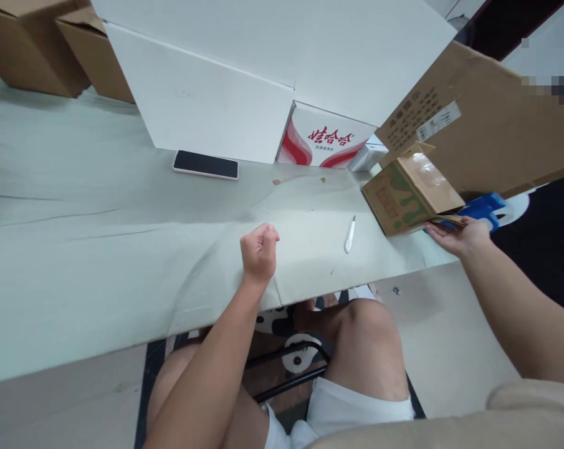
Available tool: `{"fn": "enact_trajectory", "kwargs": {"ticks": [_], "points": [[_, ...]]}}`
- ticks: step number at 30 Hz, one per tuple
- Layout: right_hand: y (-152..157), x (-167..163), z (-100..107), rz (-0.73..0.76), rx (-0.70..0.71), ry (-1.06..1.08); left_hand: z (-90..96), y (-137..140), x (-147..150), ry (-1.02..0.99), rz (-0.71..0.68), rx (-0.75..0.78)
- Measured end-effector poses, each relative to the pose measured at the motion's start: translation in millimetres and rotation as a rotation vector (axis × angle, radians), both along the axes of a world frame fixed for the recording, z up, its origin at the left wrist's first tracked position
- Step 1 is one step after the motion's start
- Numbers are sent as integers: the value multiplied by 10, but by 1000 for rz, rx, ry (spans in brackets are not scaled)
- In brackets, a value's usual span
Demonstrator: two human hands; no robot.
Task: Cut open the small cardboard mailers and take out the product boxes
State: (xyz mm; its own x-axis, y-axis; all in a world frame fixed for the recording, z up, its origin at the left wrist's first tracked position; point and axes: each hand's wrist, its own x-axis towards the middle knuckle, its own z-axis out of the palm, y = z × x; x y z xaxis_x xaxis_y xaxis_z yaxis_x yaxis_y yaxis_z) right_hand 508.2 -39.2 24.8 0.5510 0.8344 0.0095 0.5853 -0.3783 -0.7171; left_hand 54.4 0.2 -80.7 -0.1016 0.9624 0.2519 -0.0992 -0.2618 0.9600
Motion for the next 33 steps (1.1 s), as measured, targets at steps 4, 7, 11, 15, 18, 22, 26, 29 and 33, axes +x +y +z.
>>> {"fn": "enact_trajectory", "kwargs": {"ticks": [4,7,11,15,18,22,26,29,33], "points": [[298,111,-56,-152,18,137,-7,54,29,-4,14,-10],[509,165,-97,-213,33,191,-19,87,64,11,13,-17],[752,194,-157,-231,22,236,-23,89,99,38,11,-19],[983,182,-212,-209,-16,244,-30,87,119,73,37,31],[1143,157,-198,-219,-25,249,-46,112,129,58,52,35],[1342,107,-95,-217,-41,272,-69,158,152,52,67,15],[1499,-82,-186,-79,-47,280,-86,177,203,71,59,3],[1499,-384,-534,31,-62,232,-97,173,236,88,32,1],[1182,-830,-1044,74,-83,74,-87,156,231,81,20,15]]}}
